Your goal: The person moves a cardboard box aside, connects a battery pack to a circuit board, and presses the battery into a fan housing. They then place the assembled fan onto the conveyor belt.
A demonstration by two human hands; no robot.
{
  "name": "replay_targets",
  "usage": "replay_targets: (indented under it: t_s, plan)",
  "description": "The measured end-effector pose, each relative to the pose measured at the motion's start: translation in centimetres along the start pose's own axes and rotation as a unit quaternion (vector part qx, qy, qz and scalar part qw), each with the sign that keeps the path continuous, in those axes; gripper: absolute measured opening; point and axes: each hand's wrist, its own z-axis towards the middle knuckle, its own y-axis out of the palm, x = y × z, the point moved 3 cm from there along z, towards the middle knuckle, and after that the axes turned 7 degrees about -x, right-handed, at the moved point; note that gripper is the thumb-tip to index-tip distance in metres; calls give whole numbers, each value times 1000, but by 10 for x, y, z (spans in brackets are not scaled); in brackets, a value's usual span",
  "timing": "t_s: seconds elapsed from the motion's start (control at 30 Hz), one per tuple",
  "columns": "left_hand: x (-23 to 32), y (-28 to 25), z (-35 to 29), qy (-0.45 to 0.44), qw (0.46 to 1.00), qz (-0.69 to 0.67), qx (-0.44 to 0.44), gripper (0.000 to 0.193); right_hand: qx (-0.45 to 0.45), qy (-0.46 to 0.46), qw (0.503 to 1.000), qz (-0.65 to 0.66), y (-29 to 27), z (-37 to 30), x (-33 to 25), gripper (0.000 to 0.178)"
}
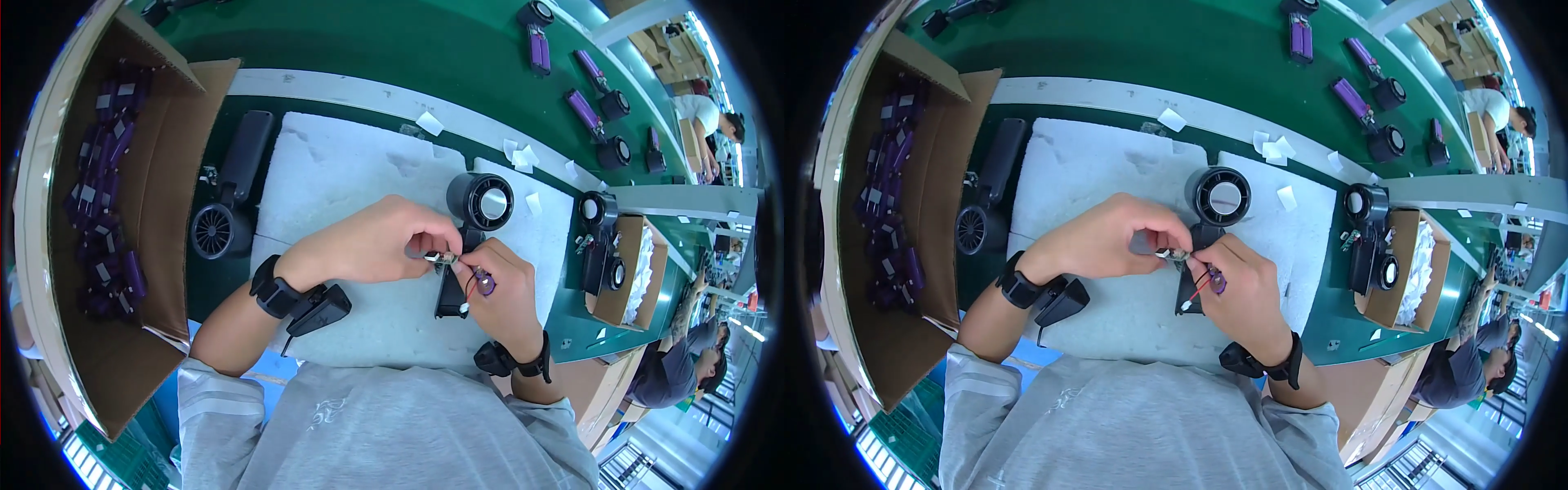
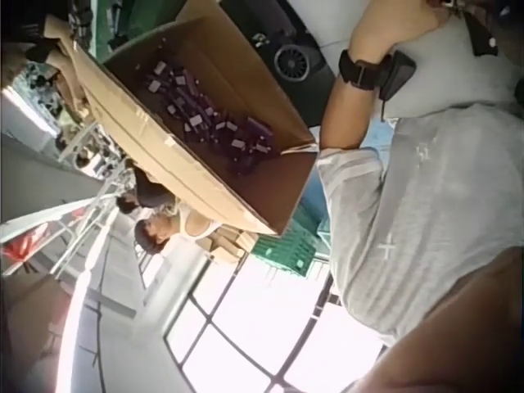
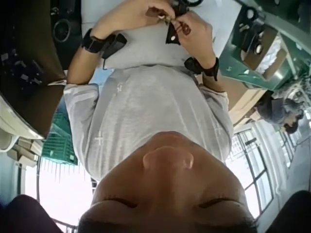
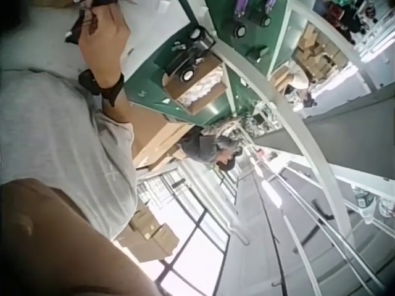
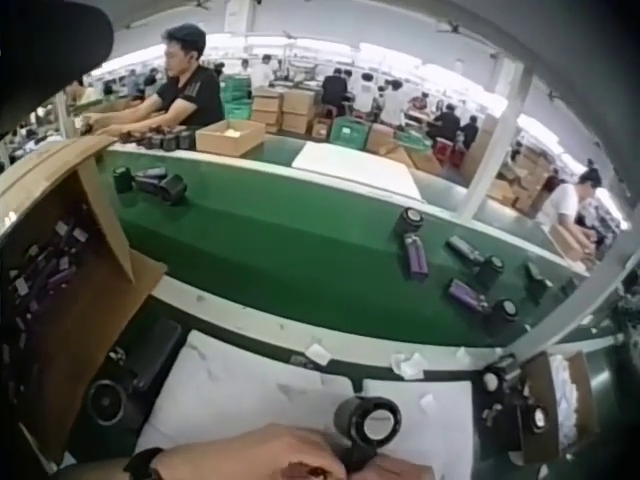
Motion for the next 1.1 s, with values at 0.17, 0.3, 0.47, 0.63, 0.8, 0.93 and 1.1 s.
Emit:
replay_targets:
  t_s: [0.17,0.3,0.47,0.63,0.8,0.93,1.1]
  plan:
    - [2,0,-1,133,970,187,79,25,-19,-10,999,-27,4,0,-4,11]
    - [8,5,-1,105,976,182,62,22,-10,-11,999,-40,7,-2,-3,13]
    - [5,5,1,88,989,101,59,20,-15,8,1000,16,-1,-2,-3,13]
    - [9,7,3,102,992,67,33,18,141,37,989,-31,-5,-3,-1,13]
    - [15,5,1,101,990,92,42,14,115,23,991,-60,3,2,-1,12]
    - [10,2,1,105,985,115,79,14,61,15,998,-9,-2,1,0,12]
    - [3,-1,3,59,996,46,49,22,33,-9,999,31,-7,-1,4,8]
